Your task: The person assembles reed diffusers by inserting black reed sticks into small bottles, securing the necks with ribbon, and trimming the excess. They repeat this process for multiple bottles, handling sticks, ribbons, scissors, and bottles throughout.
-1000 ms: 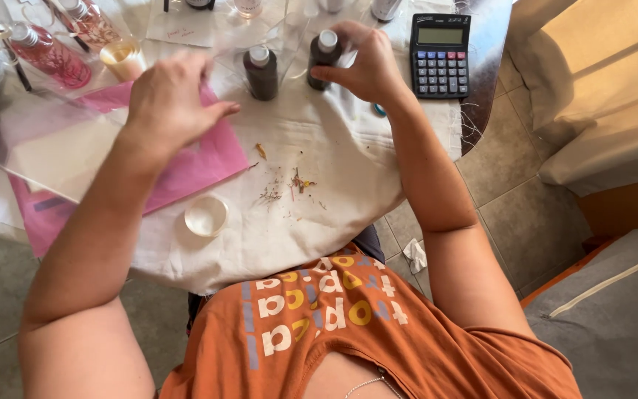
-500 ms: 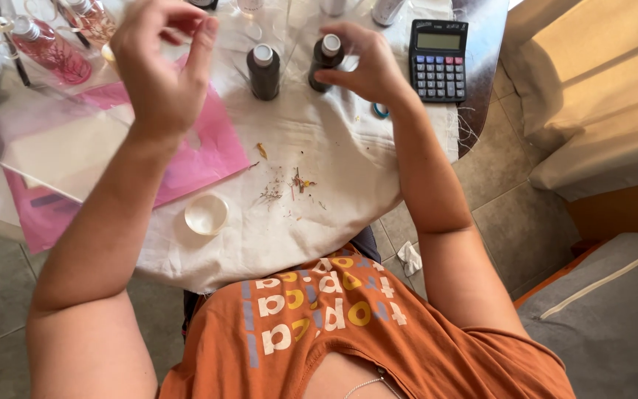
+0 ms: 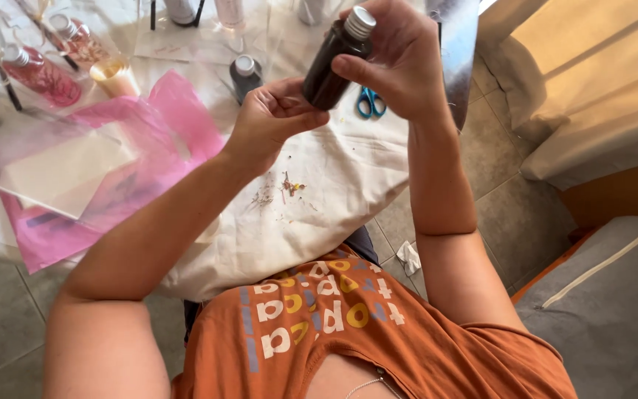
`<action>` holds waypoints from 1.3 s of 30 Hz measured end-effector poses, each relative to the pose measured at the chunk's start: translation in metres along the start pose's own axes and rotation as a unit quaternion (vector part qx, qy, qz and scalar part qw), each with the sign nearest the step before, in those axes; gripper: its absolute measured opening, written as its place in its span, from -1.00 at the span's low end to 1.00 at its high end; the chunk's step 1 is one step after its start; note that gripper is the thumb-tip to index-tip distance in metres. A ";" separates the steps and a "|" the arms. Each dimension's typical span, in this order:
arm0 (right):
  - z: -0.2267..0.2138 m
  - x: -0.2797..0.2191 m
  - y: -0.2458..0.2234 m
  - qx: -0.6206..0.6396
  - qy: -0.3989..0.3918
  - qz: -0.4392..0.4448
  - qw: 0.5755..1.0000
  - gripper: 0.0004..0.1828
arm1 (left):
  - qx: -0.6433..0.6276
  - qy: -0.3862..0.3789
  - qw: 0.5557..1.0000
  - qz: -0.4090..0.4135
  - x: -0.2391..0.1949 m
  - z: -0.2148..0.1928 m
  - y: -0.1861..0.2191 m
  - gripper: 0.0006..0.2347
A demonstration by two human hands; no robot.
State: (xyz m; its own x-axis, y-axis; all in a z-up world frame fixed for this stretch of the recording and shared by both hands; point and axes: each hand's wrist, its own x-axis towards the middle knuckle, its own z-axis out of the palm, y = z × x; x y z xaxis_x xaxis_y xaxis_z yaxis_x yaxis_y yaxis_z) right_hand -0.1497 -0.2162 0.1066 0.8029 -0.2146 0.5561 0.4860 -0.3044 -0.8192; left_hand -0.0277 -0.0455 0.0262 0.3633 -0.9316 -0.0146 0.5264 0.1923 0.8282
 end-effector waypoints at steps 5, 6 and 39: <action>0.012 -0.001 -0.010 -0.004 0.006 0.000 1.000 -0.61 | 0.070 0.020 0.996 0.057 0.000 0.014 -0.001 -0.58; 0.012 -0.002 -0.007 -0.003 0.006 -0.001 1.000 -0.61 | 0.071 0.020 0.996 0.058 0.000 0.013 0.004 -0.58; -0.015 -0.005 0.061 -0.220 0.021 -0.005 0.975 -0.51 | 0.399 0.050 0.837 0.371 -0.074 -0.003 0.088 -0.66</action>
State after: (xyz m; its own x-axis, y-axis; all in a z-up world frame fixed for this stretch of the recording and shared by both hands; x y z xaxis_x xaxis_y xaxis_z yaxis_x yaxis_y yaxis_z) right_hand -0.1294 -0.2475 0.0559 0.7798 -0.2447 0.5762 0.2907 -0.6737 -0.6795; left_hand -0.0057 0.0412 0.0980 0.4468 -0.6091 0.6552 -0.5389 0.4013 0.7406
